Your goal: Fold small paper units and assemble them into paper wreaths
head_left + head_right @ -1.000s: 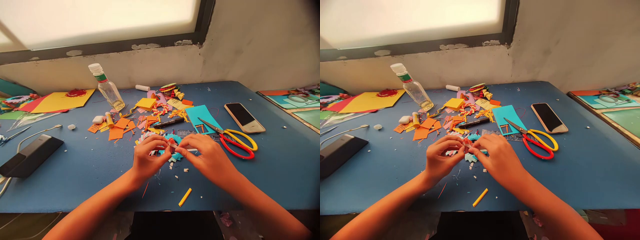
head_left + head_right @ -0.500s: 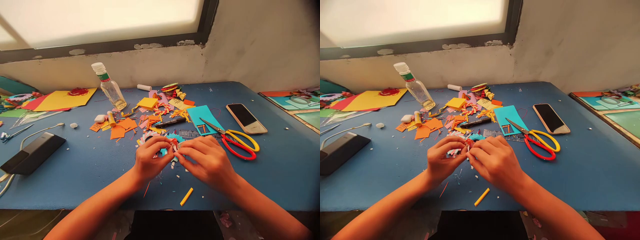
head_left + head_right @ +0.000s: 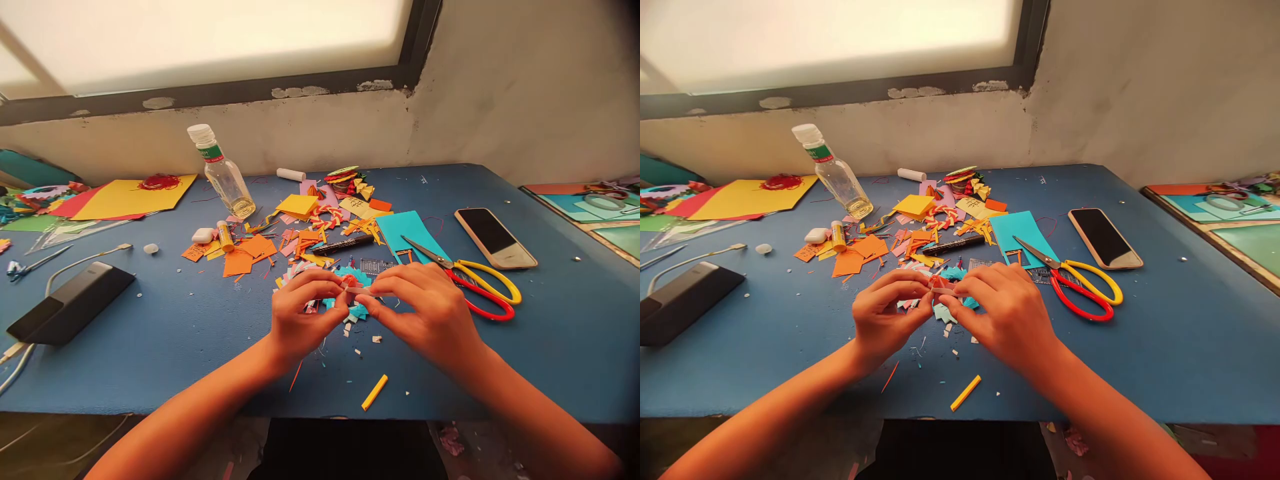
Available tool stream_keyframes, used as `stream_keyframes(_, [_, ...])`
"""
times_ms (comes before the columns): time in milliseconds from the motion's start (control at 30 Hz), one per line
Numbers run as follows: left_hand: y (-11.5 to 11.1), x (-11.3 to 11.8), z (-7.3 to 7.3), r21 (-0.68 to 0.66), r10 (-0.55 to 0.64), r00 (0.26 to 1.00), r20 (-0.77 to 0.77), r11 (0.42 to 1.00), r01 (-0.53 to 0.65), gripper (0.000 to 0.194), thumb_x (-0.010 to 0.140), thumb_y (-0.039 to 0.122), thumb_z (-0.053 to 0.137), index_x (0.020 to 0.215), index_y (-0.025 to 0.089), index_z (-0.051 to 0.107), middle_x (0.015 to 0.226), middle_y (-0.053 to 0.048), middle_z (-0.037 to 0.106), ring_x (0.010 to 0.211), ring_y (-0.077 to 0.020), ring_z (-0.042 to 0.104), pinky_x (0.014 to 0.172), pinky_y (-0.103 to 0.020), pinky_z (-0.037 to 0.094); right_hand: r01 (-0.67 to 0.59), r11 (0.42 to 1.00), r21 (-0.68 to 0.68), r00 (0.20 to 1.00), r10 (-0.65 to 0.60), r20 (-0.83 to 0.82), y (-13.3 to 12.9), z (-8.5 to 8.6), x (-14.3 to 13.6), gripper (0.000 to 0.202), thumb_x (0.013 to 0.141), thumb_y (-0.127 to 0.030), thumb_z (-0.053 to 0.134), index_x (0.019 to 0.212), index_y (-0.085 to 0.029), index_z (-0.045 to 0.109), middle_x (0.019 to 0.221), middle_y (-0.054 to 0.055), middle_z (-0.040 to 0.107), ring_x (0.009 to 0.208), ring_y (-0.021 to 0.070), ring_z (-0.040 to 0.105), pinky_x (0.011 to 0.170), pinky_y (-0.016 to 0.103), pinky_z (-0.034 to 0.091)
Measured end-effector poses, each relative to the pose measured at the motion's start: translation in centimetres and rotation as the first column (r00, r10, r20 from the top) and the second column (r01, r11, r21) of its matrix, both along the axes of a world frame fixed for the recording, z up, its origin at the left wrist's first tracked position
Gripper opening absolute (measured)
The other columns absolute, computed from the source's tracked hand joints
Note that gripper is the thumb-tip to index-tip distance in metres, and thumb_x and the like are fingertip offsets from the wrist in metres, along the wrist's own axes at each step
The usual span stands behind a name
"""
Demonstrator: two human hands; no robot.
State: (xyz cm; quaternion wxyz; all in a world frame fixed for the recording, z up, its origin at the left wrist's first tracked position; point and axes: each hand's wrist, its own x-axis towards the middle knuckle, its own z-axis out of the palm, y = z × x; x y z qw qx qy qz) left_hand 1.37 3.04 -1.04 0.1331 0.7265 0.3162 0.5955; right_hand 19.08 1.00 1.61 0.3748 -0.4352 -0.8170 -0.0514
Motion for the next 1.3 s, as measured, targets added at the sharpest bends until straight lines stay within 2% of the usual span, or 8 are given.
stream_keyframes(200, [-0.38,0.13,0.22,-0.008,-0.009,1.0,-0.013,1.0,0.009,0.009,0.072,0.009,0.068,0.069,0.016,0.066,0.073,-0.003,0.068,0.066,-0.0116,0.066,0.062,-0.024,0.059,0.056,0.998,-0.004,0.998,-0.056,-0.014,-0.07,-0.28,-0.24,0.02,0.086,-0.031,0.062,0.07,-0.02,0.062,0.069,0.0,0.069,0.068,0.0161,0.063,0.068,0.031,0.038])
stream_keyframes(400, [-0.41,0.11,-0.12,0.017,-0.027,0.999,-0.016,0.999,0.028,0.012,0.07,0.004,0.069,0.073,0.016,0.067,0.077,-0.004,0.068,0.069,-0.0123,0.066,0.064,-0.025,0.059,0.077,0.997,0.027,0.997,-0.076,-0.026,-0.15,-0.15,-0.37,0.018,0.085,-0.027,0.063,0.069,-0.02,0.059,0.068,0.0,0.068,0.066,0.0155,0.062,0.066,0.031,0.037])
stream_keyframes(700, [-0.46,0.06,-0.05,0.088,-0.031,0.999,-0.023,0.996,0.033,0.016,0.068,0.001,0.069,0.076,0.015,0.065,0.08,-0.004,0.068,0.071,-0.0121,0.067,0.067,-0.024,0.059,0.065,0.994,-0.084,0.997,-0.069,-0.046,-0.47,-0.09,-0.66,0.02,0.084,-0.025,0.062,0.066,-0.019,0.057,0.064,-0.002,0.066,0.063,0.0143,0.06,0.064,0.031,0.034])
stream_keyframes(933, [-0.35,0.09,-0.33,0.139,-0.001,0.998,-0.056,0.99,0.008,0.017,0.069,0.001,0.068,0.077,0.016,0.066,0.081,-0.004,0.07,0.072,-0.0122,0.069,0.07,-0.023,0.059,0.12,0.992,0.048,0.991,-0.122,0.052,-0.51,-0.3,-0.94,0.022,0.085,-0.023,0.059,0.063,-0.019,0.057,0.065,-0.001,0.067,0.063,0.0143,0.061,0.064,0.032,0.033])
stream_keyframes(1133, [-0.27,0.1,-0.39,0.16,0.006,0.999,-0.047,0.987,0.002,0.017,0.067,0.0,0.069,0.077,0.013,0.066,0.081,-0.006,0.07,0.073,-0.0121,0.069,0.072,-0.023,0.059,0.145,0.954,0.263,0.975,-0.184,0.128,-0.24,-0.46,-0.68,0.016,0.084,-0.027,0.063,0.07,-0.019,0.061,0.071,0.0,0.07,0.065,0.0146,0.061,0.066,0.032,0.034])
stream_keyframes(1200, [-0.33,0.07,-0.29,0.125,-0.001,0.999,-0.033,0.992,0.005,0.015,0.069,0.001,0.069,0.076,0.014,0.066,0.081,-0.005,0.07,0.072,-0.0118,0.068,0.07,-0.023,0.059,0.139,0.952,0.272,0.977,-0.176,0.118,-0.18,-0.41,-0.63,0.014,0.083,-0.028,0.064,0.074,-0.019,0.062,0.074,0.001,0.071,0.065,0.0152,0.062,0.066,0.032,0.035])
stream_keyframes(1300, [-0.46,0.03,-0.13,0.092,-0.007,1.0,-0.008,0.996,0.008,0.014,0.069,0.002,0.069,0.075,0.014,0.066,0.079,-0.004,0.069,0.071,-0.0116,0.067,0.067,-0.024,0.059,0.126,0.976,0.178,0.991,-0.133,0.032,-0.15,-0.24,-0.69,0.014,0.083,-0.03,0.065,0.075,-0.019,0.063,0.075,0.001,0.071,0.068,0.0163,0.063,0.067,0.032,0.036])
